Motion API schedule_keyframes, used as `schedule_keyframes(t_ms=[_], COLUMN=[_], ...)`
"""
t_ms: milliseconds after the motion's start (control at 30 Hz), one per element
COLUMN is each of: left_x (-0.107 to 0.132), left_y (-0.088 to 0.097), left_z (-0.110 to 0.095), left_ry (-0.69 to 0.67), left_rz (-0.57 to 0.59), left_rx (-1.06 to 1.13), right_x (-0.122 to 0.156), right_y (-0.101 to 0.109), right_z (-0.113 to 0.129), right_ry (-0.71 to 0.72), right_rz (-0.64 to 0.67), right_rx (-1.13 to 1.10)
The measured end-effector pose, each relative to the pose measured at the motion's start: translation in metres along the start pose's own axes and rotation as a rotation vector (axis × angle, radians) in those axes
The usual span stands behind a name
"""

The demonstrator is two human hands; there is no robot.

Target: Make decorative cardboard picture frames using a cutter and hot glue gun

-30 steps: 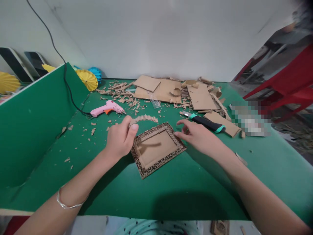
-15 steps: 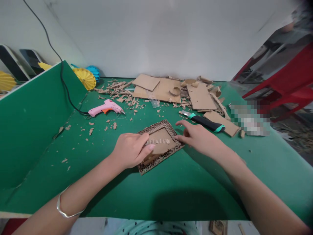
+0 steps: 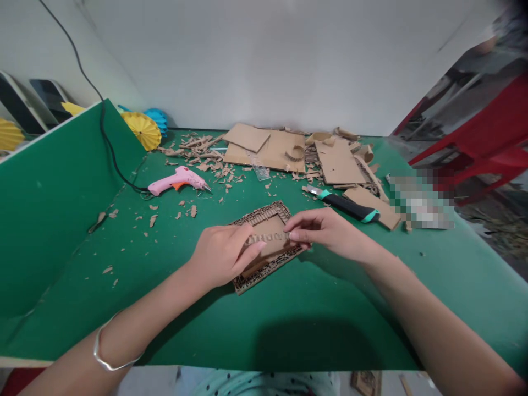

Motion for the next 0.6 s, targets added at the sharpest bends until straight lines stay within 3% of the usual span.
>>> schedule_keyframes(t_ms=[100,200,433,600], left_x=[0.0,0.0,0.003,0.004], left_y=[0.0,-0.001,-0.007,-0.01], left_z=[0.0,-0.002,-0.012,-0.015], left_ry=[0.017,-0.054,-0.266,-0.299], left_rz=[-0.004,-0.01,0.158,0.241], left_rx=[0.112,0.137,0.037,0.046], right_x=[-0.001,0.0,0.0,0.0], right_y=[0.008,0.015,0.013,0.009], right_z=[-0.001,-0.001,-0.004,-0.002], right_ry=[-0.021,-0.025,0.044,0.08], right_rz=[-0.034,-0.046,-0.02,0.018], right_rx=[0.088,0.202,0.511,0.634])
Point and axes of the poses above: each hand's wrist, its own x-axis away from the middle knuckle, its own y-axis out of the back of the hand, z = x × y, the point moved 3 cm from there along -x, towards the middle knuckle, and after that the axes turned 6 degrees about x, right-handed, at the moved point
